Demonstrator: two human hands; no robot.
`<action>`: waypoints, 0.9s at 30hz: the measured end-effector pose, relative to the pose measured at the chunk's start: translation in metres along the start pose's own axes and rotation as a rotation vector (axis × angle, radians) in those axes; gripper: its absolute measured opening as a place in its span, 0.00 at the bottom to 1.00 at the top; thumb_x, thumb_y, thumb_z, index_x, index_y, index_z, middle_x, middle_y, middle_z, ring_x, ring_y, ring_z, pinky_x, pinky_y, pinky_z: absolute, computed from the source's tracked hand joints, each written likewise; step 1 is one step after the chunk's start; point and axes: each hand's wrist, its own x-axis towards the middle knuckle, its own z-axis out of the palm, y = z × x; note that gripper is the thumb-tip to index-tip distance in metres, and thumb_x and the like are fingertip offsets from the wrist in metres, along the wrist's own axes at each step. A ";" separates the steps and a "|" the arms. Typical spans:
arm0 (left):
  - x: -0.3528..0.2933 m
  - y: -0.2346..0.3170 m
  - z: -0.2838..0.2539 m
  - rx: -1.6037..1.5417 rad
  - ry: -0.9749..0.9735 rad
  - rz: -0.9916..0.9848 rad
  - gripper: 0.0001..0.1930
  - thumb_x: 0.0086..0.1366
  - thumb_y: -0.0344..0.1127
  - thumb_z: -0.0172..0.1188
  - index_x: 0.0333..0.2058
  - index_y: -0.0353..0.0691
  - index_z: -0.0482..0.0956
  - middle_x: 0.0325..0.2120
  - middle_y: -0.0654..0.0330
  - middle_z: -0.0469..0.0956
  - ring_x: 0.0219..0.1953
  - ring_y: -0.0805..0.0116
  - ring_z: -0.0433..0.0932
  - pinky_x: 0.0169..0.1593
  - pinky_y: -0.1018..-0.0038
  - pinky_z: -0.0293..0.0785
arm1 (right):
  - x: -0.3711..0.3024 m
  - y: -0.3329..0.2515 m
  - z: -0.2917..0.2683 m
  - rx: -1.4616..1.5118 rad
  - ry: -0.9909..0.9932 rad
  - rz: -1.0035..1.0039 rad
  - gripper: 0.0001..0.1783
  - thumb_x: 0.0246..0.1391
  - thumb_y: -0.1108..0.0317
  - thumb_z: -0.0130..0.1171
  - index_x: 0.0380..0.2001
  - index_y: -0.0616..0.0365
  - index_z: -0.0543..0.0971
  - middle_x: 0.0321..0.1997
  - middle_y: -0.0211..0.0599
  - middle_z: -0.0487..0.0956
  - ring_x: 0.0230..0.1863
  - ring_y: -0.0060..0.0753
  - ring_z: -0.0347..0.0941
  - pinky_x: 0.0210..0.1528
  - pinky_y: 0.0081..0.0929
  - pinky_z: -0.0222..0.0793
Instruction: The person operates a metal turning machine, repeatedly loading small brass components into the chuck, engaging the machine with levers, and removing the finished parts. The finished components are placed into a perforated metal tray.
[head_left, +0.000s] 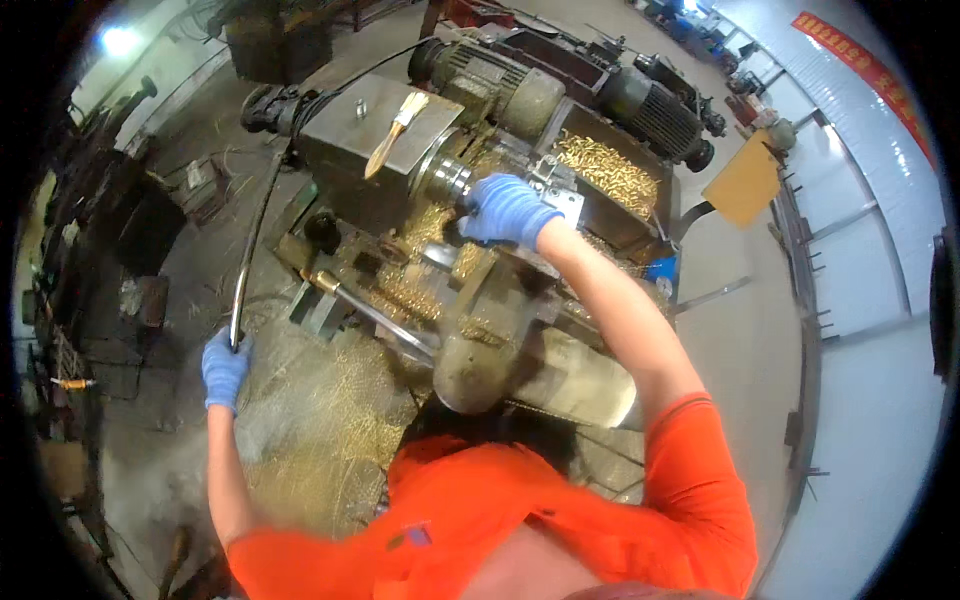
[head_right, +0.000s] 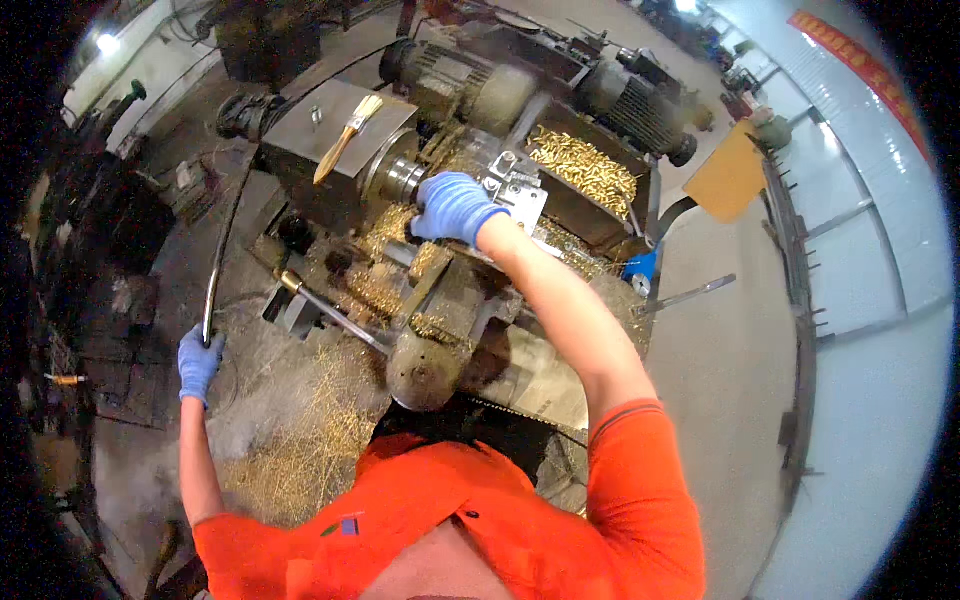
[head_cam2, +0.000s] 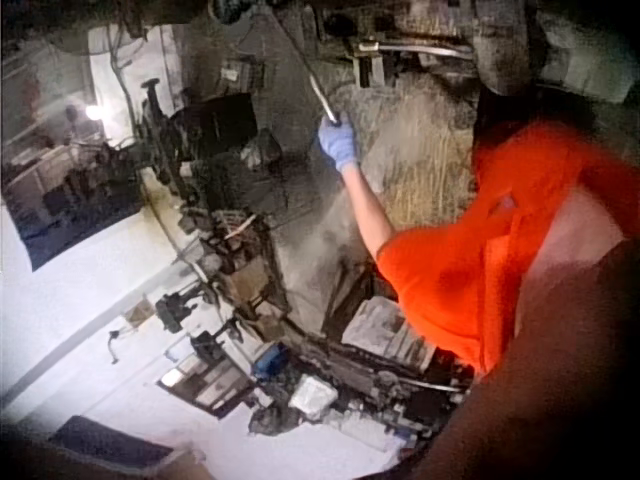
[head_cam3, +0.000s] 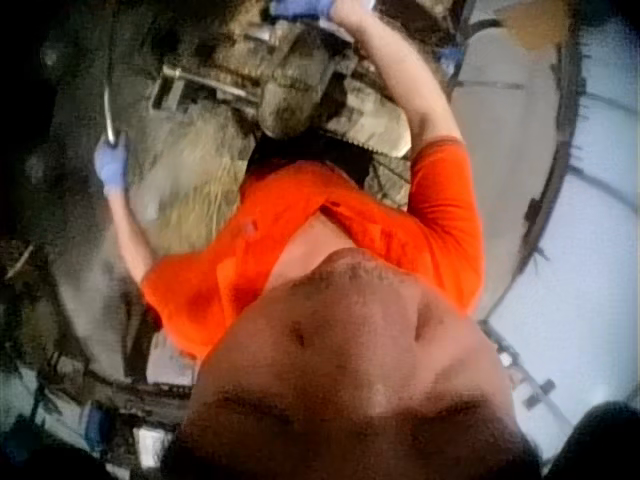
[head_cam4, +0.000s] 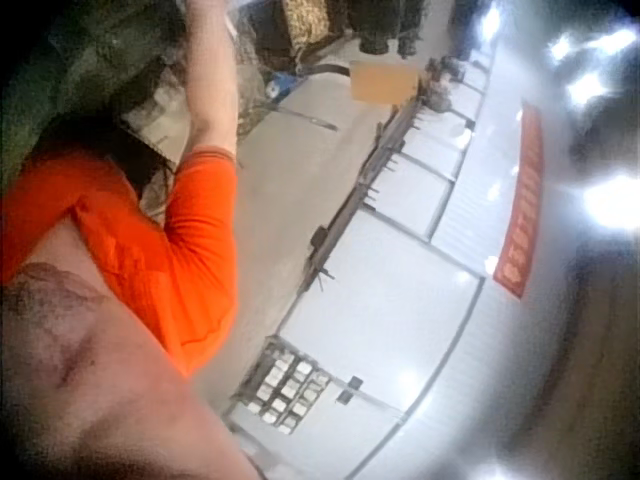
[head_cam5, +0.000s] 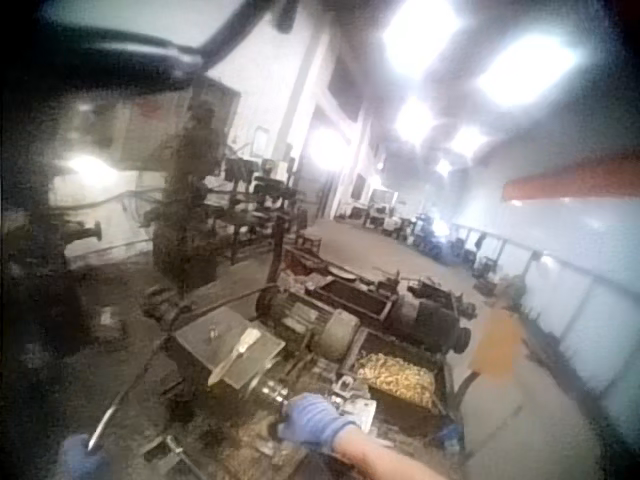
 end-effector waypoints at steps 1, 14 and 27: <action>0.002 -0.010 0.003 0.131 0.048 0.061 0.13 0.51 0.40 0.61 0.29 0.35 0.74 0.21 0.51 0.75 0.23 0.58 0.75 0.30 0.65 0.70 | 0.004 0.001 0.001 -0.015 0.002 0.005 0.22 0.35 0.51 0.55 0.24 0.62 0.79 0.24 0.52 0.77 0.31 0.50 0.75 0.38 0.37 0.71; 0.161 -0.124 -0.083 0.946 0.317 0.244 0.06 0.57 0.29 0.48 0.31 0.43 0.73 0.17 0.54 0.74 0.21 0.55 0.76 0.25 0.64 0.71 | 0.009 0.008 0.022 0.000 0.170 0.015 0.24 0.38 0.45 0.55 0.18 0.58 0.80 0.21 0.48 0.77 0.28 0.48 0.74 0.37 0.37 0.71; 0.082 -0.043 -0.043 0.474 0.421 -0.143 0.22 0.50 0.41 0.57 0.46 0.43 0.72 0.35 0.50 0.76 0.38 0.52 0.75 0.40 0.61 0.70 | -0.014 -0.004 0.003 -0.019 0.195 0.105 0.23 0.38 0.47 0.55 0.24 0.58 0.80 0.27 0.46 0.78 0.35 0.44 0.74 0.45 0.37 0.64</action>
